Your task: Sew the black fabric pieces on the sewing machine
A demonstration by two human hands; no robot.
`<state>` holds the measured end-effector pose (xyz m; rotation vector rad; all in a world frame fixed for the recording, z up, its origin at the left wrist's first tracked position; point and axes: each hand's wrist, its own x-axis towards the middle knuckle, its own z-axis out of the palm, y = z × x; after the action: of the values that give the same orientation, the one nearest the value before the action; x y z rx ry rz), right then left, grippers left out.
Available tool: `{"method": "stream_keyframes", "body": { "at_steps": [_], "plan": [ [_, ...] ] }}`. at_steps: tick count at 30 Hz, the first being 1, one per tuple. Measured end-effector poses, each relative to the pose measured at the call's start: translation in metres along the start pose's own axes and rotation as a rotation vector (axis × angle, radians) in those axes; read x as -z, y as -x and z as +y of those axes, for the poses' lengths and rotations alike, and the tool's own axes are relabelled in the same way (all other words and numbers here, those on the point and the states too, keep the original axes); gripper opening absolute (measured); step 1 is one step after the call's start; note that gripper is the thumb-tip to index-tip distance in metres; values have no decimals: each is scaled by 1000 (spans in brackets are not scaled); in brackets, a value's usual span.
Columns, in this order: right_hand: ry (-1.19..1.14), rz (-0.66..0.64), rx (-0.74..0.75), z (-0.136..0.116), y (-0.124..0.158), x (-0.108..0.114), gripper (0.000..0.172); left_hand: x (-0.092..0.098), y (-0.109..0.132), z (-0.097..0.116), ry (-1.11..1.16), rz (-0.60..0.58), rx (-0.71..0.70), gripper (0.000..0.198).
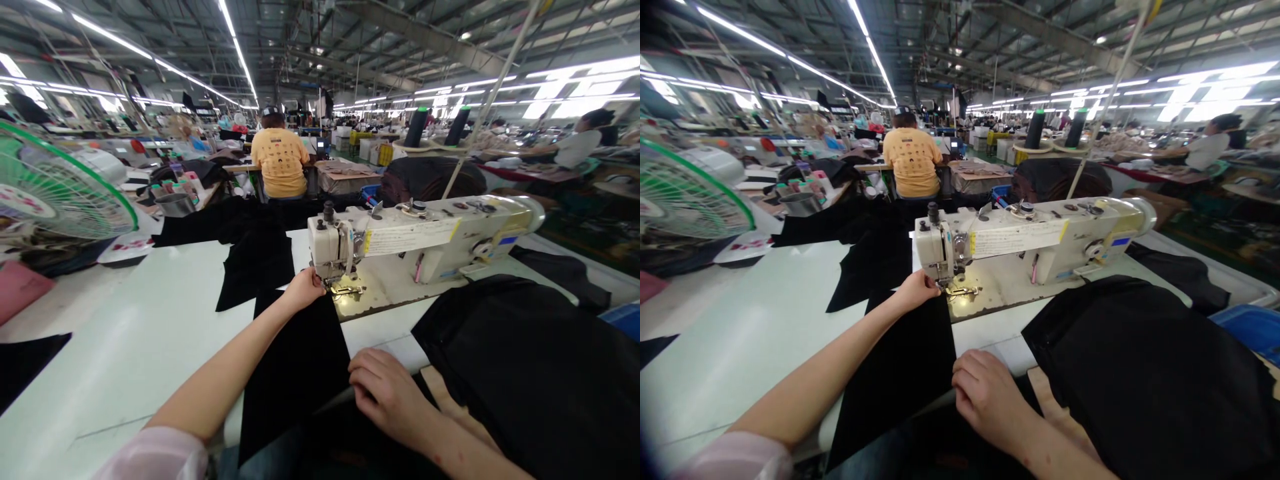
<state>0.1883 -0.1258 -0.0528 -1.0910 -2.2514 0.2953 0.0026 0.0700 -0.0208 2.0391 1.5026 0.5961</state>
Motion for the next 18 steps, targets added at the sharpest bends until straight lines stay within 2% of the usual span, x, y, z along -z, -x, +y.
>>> {"method": "stream_keyframes", "body": {
  "at_steps": [8,11,14,15,16,18],
  "plan": [
    [-19,7,26,2,0,-2,21,2,-7,3,-97,-2,-8,11],
    [-13,-28,49,3,2,0,21,3,6,11,-172,78,-8,17],
    [-4,-53,77,4,4,2,23,1,48,21,-260,203,-40,34],
    [-2,-60,80,4,5,3,24,-1,68,23,-278,195,-90,33],
    [-1,-73,80,4,5,4,24,-4,89,25,-285,145,-161,28],
    [1,-105,72,4,4,6,23,-12,129,24,-284,-74,-403,13]
  ]
}}
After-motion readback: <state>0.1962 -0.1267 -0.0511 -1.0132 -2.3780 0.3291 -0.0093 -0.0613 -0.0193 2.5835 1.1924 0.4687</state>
